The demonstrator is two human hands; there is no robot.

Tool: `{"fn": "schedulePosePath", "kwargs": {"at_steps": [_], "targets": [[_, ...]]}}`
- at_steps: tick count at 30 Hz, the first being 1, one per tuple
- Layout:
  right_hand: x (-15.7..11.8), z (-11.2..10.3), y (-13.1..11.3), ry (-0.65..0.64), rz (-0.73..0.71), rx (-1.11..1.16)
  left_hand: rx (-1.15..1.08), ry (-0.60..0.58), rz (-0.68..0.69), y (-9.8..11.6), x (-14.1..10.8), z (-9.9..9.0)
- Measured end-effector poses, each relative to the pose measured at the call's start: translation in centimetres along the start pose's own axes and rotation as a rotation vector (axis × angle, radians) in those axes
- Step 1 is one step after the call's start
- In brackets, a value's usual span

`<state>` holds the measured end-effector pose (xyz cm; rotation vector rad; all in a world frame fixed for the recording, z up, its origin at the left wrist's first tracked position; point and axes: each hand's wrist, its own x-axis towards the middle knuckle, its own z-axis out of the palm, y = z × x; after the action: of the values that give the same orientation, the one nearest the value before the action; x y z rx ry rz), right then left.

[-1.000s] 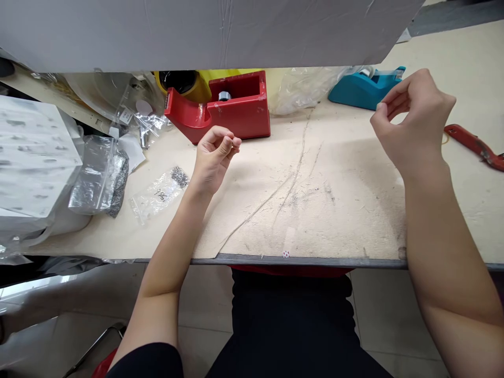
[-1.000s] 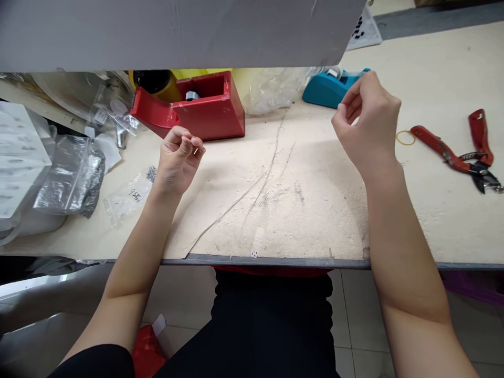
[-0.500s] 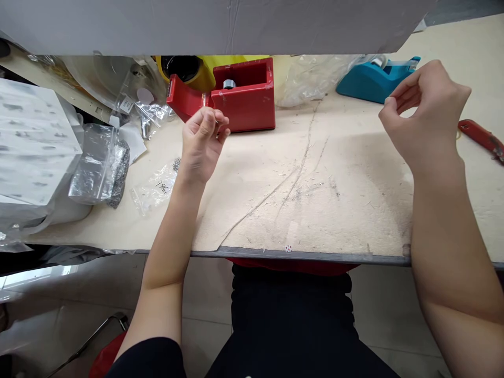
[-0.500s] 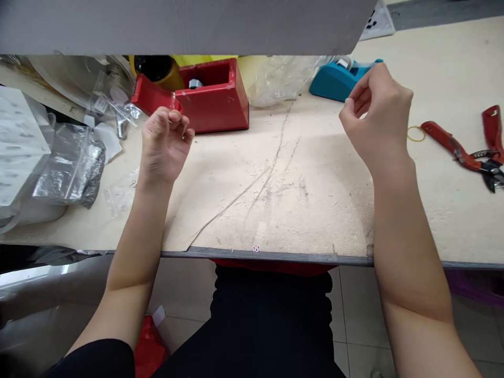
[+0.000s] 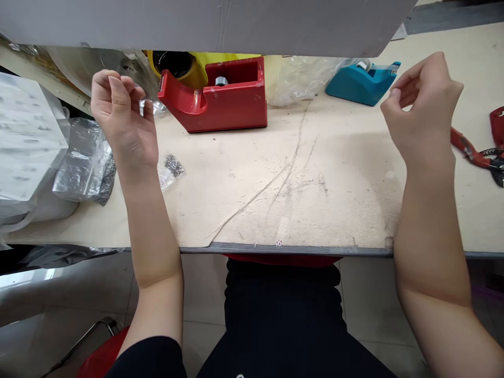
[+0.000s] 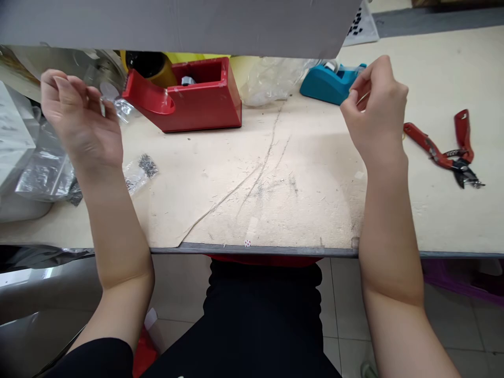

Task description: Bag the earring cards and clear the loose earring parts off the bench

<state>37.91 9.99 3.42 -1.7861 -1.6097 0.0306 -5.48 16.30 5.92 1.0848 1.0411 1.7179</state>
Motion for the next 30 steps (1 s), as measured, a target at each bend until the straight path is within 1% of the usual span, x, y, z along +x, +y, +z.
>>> {"fn": "schedulePosePath", "kwargs": {"at_steps": [2,4,5,7,10,13,15,17,21,24,26,30], "targets": [[0.1,-0.4,0.6,-0.003,0.045,0.012,0.031,-0.051,0.075,-0.5,0.5,-0.7],[0.1,-0.6,1.0,-0.038,0.120,0.018,0.055,-0.088,0.118,-1.1,0.9,-1.0],[0.2,-0.7,1.1,-0.065,0.150,0.013,0.074,-0.104,0.144,-1.4,0.9,-1.0],[0.1,-0.7,0.7,-0.121,0.156,-0.013,0.141,-0.186,0.187,-1.9,0.5,-0.5],[-0.1,-0.4,-0.6,-0.202,0.086,-0.020,0.280,-0.399,0.213,-2.7,-1.4,1.4],[-1.0,0.5,-1.8,-0.282,0.041,0.003,0.452,-0.642,0.151,-3.7,-4.1,3.8],[-2.3,1.4,-2.3,-0.331,0.000,0.023,0.604,-0.808,0.092,-4.7,-5.8,5.1],[-4.3,2.3,-2.7,-0.361,-0.056,0.049,0.664,-0.891,0.056,-5.9,-7.2,6.1],[-9.0,3.1,-2.9,-0.371,-0.186,0.108,0.683,-0.930,0.028,-7.7,-8.5,7.1],[-11.5,3.1,-2.6,-0.343,-0.229,0.130,0.684,-0.927,0.012,-8.1,-8.5,7.3],[-12.2,3.1,-2.2,-0.327,-0.249,0.137,0.679,-0.923,-0.003,-8.1,-8.4,7.4],[-12.3,3.7,-1.6,-0.330,-0.286,0.123,0.668,-0.923,-0.027,-8.1,-8.2,7.4]]}}
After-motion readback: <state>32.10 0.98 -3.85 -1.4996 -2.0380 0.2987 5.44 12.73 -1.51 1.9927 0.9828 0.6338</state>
